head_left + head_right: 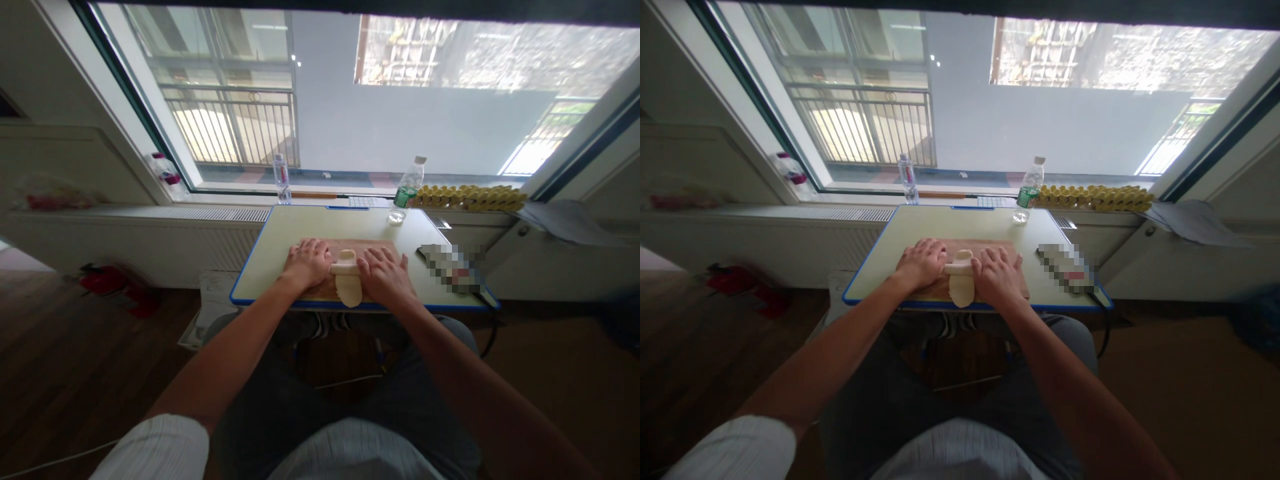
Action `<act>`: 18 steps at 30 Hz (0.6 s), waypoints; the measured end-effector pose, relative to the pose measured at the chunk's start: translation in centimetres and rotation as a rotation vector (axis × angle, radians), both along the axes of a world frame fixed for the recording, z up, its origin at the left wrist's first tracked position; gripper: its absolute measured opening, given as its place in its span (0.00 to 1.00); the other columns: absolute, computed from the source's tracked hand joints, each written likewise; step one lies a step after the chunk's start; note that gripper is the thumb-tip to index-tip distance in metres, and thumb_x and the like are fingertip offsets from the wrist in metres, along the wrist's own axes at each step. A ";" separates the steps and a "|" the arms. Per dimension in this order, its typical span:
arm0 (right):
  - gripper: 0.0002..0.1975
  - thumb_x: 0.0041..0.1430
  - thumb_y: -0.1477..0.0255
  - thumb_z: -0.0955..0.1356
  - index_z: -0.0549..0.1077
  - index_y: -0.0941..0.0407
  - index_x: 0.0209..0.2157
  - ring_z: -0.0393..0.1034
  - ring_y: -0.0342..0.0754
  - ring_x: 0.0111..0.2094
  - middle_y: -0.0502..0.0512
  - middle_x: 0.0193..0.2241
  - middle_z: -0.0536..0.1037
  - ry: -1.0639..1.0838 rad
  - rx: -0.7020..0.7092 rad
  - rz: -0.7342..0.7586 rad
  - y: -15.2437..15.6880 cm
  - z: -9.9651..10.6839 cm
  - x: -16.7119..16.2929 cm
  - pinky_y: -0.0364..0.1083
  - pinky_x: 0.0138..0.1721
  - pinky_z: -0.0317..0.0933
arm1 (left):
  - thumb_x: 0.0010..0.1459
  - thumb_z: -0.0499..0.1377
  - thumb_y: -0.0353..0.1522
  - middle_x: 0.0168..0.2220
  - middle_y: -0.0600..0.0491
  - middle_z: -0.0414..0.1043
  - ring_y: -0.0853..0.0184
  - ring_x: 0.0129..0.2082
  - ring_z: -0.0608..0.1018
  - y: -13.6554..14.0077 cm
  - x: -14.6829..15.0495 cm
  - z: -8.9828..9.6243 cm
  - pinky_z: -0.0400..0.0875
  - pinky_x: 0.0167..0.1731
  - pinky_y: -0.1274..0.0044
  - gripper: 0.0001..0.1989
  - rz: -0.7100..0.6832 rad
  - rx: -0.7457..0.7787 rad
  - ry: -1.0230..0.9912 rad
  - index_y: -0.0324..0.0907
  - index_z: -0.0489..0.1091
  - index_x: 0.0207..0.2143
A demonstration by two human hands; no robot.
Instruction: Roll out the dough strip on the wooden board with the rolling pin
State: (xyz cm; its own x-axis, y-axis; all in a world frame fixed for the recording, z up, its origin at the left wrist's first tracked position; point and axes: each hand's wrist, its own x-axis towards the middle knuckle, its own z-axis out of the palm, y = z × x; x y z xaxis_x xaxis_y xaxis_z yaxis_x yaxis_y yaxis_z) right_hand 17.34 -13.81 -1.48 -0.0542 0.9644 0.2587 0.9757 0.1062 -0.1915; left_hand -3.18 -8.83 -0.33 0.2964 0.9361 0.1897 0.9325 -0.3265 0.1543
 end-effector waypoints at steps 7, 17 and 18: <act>0.24 0.80 0.64 0.54 0.78 0.54 0.57 0.61 0.63 0.68 0.65 0.64 0.76 -0.078 -0.002 -0.002 1.1 0.8 -0.2 0.76 0.69 0.50 | 0.74 0.45 0.39 0.70 0.45 0.70 0.52 0.68 0.70 2.0 0.2 -0.4 0.58 0.70 0.53 0.24 0.001 -0.072 -0.002 0.48 0.72 0.64; 0.26 0.78 0.64 0.53 0.77 0.52 0.59 0.62 0.67 0.67 0.66 0.65 0.75 -0.097 -0.086 0.017 2.7 0.9 0.5 0.80 0.65 0.53 | 0.74 0.45 0.39 0.72 0.43 0.67 0.50 0.70 0.68 2.7 0.7 0.5 0.52 0.72 0.44 0.26 -0.018 -0.112 0.020 0.48 0.71 0.66; 0.26 0.78 0.64 0.53 0.76 0.52 0.62 0.62 0.68 0.68 0.66 0.66 0.74 -0.101 -0.098 0.017 2.9 1.0 0.6 0.81 0.65 0.52 | 0.74 0.45 0.39 0.71 0.42 0.68 0.50 0.69 0.69 2.4 0.7 0.5 0.51 0.72 0.45 0.25 -0.015 -0.091 0.024 0.47 0.71 0.66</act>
State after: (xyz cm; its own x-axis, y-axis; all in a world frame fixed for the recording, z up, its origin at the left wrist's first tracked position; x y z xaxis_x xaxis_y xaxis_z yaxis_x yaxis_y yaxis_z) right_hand 17.96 -10.90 -0.44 -0.0914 0.9835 0.1561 0.9888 0.1083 -0.1029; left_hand -2.46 -6.42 0.19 0.3135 0.9447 0.0964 0.9315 -0.3257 0.1620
